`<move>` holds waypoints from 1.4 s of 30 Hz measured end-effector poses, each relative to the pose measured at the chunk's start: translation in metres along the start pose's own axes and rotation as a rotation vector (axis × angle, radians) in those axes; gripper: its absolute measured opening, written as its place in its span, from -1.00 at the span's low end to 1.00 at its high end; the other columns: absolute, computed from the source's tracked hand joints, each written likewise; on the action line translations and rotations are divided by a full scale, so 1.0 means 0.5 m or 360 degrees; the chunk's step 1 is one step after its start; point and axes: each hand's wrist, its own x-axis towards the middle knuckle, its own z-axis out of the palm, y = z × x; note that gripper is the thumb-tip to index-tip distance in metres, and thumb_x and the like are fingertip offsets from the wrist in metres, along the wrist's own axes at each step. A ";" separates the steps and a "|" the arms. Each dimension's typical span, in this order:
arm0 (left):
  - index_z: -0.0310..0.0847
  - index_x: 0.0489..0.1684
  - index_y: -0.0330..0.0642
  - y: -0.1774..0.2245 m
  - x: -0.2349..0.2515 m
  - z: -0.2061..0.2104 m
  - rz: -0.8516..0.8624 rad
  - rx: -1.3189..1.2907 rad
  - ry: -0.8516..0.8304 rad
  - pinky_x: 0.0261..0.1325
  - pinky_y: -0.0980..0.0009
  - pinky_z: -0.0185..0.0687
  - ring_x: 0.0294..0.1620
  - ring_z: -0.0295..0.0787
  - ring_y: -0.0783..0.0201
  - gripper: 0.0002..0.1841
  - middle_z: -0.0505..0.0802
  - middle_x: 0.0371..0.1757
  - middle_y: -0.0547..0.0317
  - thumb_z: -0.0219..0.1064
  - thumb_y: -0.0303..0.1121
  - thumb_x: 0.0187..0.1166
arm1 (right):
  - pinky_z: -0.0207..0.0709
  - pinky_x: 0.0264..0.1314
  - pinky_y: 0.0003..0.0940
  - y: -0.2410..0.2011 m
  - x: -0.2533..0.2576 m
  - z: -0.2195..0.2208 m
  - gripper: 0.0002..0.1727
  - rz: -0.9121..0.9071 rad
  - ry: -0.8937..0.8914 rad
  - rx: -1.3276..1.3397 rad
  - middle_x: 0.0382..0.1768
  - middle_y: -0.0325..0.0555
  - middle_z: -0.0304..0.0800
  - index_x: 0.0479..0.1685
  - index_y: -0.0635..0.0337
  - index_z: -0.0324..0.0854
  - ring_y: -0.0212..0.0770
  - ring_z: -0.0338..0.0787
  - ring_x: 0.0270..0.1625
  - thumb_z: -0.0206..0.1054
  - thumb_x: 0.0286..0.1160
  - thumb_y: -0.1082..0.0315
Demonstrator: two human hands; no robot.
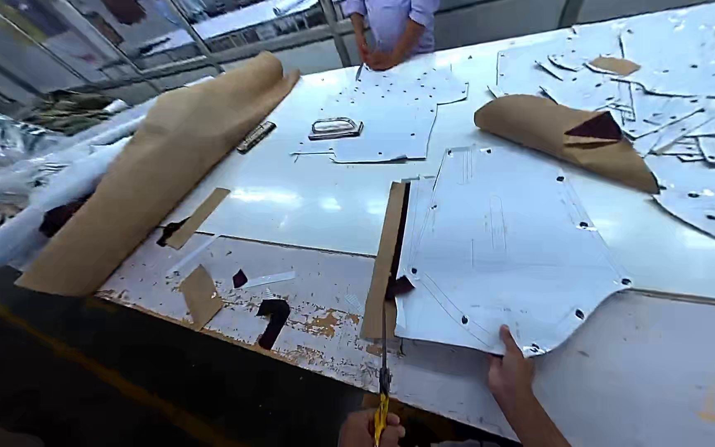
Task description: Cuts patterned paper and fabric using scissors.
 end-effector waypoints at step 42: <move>0.79 -0.07 -0.29 -0.063 0.297 -0.477 -0.0241 0.0067 -0.0252 -0.09 0.23 0.81 -0.25 0.89 0.26 -0.72 0.93 -0.23 0.09 0.42 -0.26 0.44 | 0.69 0.02 -0.46 0.500 -0.259 0.513 -0.71 0.0607 -0.0404 -0.0162 -0.09 -0.14 0.72 0.22 0.24 0.52 -0.33 0.76 -0.15 0.27 0.73 0.23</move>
